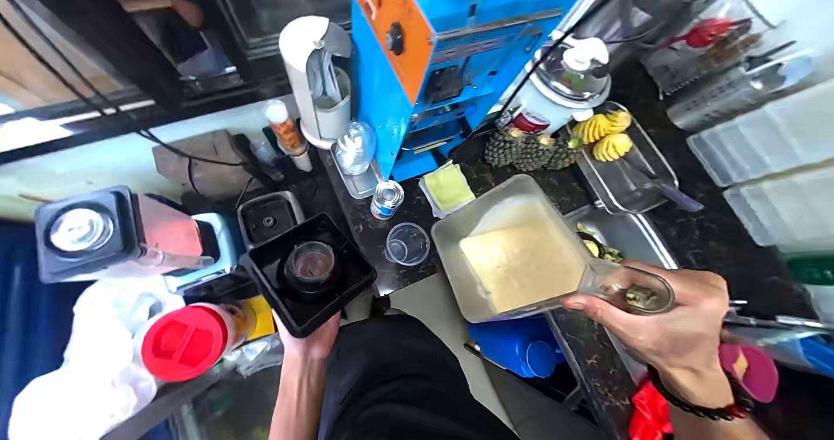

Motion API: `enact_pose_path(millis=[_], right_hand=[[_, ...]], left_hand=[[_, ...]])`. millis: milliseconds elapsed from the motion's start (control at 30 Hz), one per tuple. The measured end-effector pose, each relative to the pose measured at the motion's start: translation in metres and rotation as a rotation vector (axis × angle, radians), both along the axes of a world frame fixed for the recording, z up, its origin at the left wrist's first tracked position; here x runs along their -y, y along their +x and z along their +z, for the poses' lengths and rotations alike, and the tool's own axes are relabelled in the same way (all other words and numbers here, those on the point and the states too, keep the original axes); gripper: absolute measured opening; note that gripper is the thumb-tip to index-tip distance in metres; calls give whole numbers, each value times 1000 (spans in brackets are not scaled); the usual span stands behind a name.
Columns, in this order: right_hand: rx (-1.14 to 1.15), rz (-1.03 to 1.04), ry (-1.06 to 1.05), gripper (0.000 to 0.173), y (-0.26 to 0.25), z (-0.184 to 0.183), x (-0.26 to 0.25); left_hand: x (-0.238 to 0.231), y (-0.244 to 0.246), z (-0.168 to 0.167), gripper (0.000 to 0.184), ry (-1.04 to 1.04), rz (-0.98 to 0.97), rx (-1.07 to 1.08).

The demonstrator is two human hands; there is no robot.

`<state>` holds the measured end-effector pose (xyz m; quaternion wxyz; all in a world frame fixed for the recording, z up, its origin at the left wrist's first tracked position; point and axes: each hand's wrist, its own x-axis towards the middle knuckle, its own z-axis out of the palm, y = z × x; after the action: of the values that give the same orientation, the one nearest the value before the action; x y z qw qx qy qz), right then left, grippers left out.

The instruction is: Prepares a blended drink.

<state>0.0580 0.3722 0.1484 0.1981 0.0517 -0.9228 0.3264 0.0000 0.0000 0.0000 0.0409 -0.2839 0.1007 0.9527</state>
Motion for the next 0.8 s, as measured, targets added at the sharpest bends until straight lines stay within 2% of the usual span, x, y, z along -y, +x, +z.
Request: enact_pose_path(millis=[133, 267, 433, 800], right_hand=[[155, -90, 85, 57, -10, -22, -9], [272, -150, 65, 53, -14, -43, -7], [358, -175, 97, 56, -18, -61, 2], [545, -144, 326, 70, -50, -39, 34]], left_hand=[[16, 12, -67, 72, -45, -9, 58], [31, 29, -111, 73, -79, -35, 96], [46, 35, -134, 73, -106, -103, 99], [60, 20, -150, 71, -119, -133, 101]])
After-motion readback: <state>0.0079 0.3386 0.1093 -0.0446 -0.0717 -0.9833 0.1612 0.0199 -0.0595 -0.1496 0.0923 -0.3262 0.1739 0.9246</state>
